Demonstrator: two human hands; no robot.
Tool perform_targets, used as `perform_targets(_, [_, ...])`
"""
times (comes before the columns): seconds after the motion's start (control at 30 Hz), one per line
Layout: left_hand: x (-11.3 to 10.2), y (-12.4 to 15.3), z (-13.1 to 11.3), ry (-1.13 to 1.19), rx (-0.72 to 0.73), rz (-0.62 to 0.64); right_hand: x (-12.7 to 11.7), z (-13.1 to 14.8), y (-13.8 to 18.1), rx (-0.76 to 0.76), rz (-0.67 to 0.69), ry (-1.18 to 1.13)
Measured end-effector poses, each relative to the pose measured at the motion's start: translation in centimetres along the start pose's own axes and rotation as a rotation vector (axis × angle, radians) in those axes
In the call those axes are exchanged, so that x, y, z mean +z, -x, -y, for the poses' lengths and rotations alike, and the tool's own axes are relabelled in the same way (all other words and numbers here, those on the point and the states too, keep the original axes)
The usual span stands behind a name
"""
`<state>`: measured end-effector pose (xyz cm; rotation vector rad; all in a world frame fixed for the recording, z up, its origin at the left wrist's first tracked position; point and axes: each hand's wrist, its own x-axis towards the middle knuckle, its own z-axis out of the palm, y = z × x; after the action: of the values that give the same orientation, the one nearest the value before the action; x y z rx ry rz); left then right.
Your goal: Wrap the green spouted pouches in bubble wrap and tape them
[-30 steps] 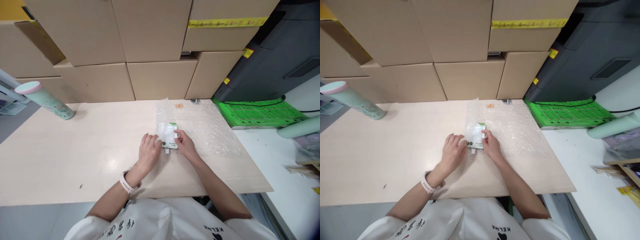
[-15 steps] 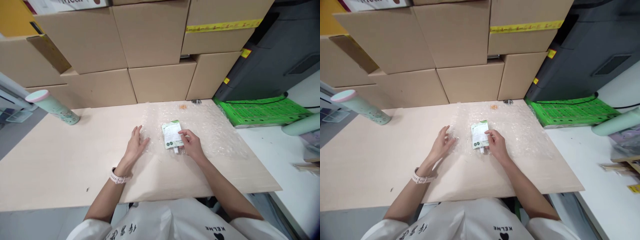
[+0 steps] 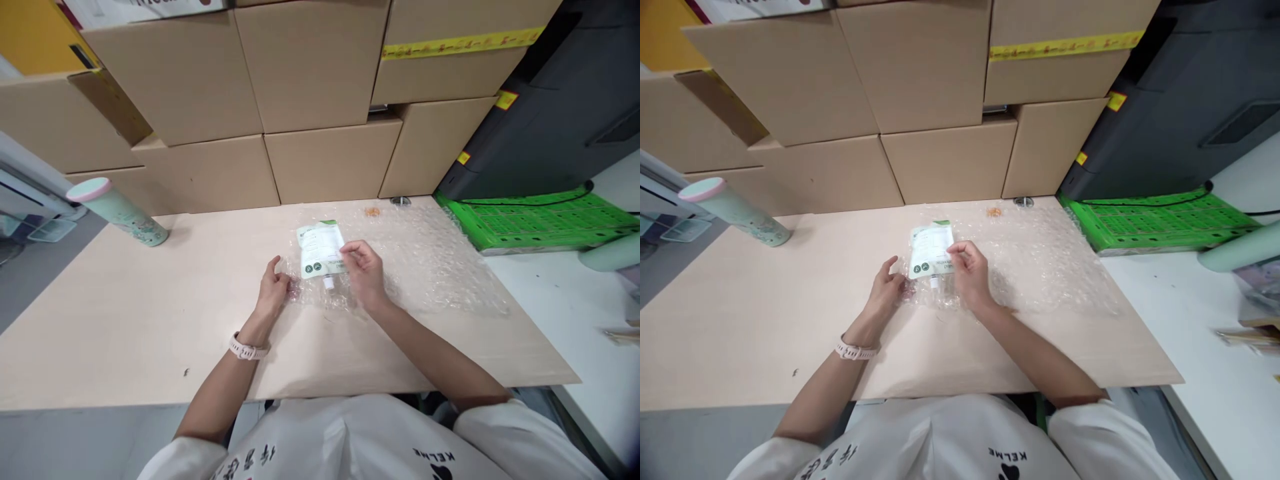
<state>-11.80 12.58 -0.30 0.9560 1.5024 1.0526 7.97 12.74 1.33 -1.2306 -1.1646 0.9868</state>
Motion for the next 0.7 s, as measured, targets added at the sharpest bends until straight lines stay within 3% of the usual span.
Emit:
perform_targets(0.2, [-0.2,-0.3,0.5,-0.033,0.035,0.015,2.0,-4.9,0.5,0.141,0.121,-0.037])
perform_targets(0.47, [-0.2,-0.1,-0.3,-0.028,-0.002,-0.015,1.0,-5.2,0.9,0.108,0.263,-0.008])
perform_targets(0.7, [-0.2,0.1,-0.4,-0.035,-0.012,-0.012,1.1,-5.1,1.8,0.049,0.249,0.186])
